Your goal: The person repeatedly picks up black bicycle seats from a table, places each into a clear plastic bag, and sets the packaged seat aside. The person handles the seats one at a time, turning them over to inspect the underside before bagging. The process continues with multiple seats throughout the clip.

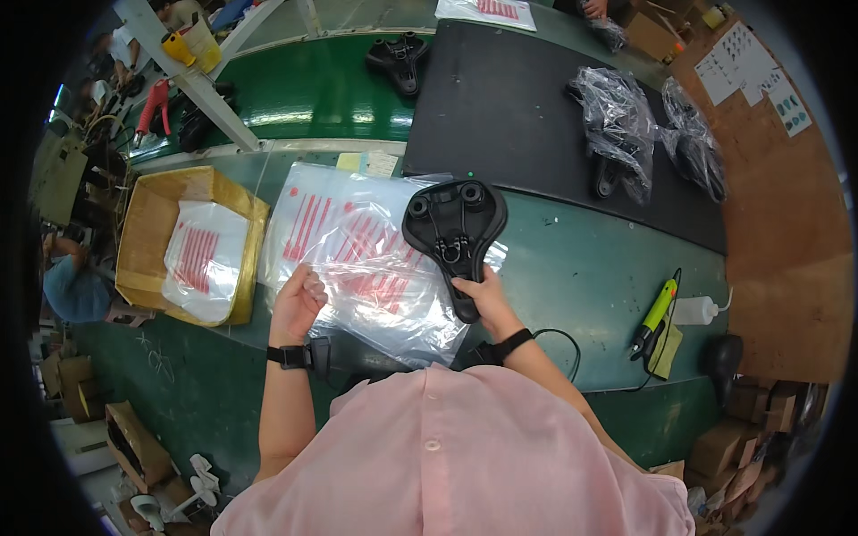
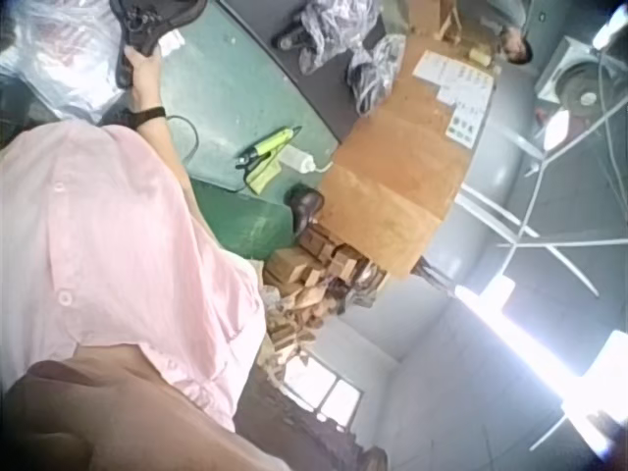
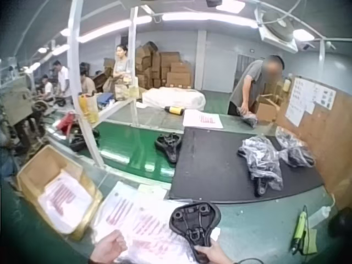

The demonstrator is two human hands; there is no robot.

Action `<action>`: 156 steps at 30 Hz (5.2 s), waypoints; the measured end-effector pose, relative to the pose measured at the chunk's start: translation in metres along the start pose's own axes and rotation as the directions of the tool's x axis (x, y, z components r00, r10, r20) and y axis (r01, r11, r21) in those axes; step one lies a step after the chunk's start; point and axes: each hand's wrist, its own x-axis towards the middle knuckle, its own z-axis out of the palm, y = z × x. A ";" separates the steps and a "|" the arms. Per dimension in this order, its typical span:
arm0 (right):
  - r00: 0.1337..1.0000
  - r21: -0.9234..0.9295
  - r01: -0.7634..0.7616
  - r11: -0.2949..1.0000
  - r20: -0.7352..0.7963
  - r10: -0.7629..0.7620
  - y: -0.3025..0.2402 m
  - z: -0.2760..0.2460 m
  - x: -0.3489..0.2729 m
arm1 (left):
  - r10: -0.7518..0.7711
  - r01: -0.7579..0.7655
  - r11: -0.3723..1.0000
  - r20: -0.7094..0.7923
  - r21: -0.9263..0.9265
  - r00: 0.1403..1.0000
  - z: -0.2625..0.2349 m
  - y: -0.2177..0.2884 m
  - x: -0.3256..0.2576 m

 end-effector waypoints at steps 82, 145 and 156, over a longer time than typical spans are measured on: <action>0.639 0.364 -0.550 0.751 0.762 0.099 -0.080 0.007 -0.061 | 0.023 -0.385 -0.389 0.427 0.837 0.904 0.224 -0.014 0.102; 0.974 0.378 -0.065 0.924 0.225 -0.024 0.008 0.048 -0.019 | 0.097 -0.113 -0.098 0.122 0.989 0.988 0.069 -0.104 0.047; 1.000 0.254 0.003 0.967 -0.011 -0.001 0.026 0.068 -0.023 | 0.114 -0.048 0.916 -0.142 0.397 0.983 -0.003 -0.033 0.053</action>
